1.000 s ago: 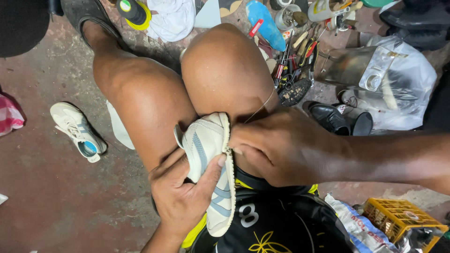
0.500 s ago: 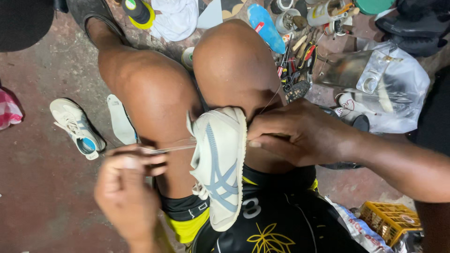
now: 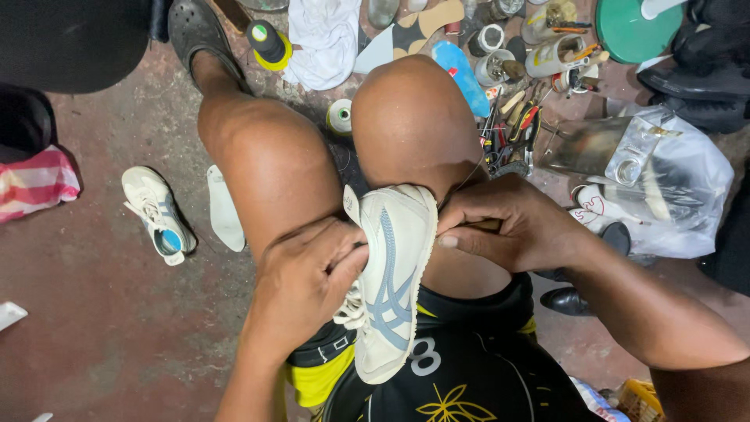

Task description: The person stitches the sole of a white shoe by hand using a needle and thread, pulling the thread tight through each hole along the edge of the sole.

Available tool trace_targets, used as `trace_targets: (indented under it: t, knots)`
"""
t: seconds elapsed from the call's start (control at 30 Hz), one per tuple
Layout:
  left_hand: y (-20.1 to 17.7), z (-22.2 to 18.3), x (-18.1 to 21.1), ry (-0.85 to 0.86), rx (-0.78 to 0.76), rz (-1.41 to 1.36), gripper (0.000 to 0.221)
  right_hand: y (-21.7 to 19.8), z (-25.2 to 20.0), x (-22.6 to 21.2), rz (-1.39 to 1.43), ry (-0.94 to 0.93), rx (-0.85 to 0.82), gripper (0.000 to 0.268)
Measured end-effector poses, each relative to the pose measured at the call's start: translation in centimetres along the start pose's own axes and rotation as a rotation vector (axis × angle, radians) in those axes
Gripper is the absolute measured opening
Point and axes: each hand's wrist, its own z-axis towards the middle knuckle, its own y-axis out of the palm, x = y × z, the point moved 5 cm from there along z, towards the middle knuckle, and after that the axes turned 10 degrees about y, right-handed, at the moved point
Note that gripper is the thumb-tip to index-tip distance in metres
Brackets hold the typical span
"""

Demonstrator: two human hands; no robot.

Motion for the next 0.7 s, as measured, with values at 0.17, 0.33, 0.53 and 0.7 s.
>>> trace_targets:
  t: [0.17, 0.33, 0.53, 0.7]
  knots:
    - [-0.6, -1.8, -1.5, -0.2, 0.091, -0.176, 0.007, -0.3, -0.6, -0.2, 0.014, -0.047, 0.007, 0.011]
    - [-1.5, -4.2, -2.0, -0.17, 0.042, -0.156, 0.009, -0.1, -0.4, -0.6, 0.016, -0.091, 0.005, 0.012]
    - [-1.1, -5.8, -3.7, -0.265, 0.422, -1.113, 0.018, 0.2, -0.4, -1.2, -0.079, -0.093, 0.053, 0.014]
    - [0.9, -4.5, -3.6, -0.584, 0.229, -0.437, 0.021, 0.6, -0.7, -2.6, -0.117, -0.162, 0.136, 0.015]
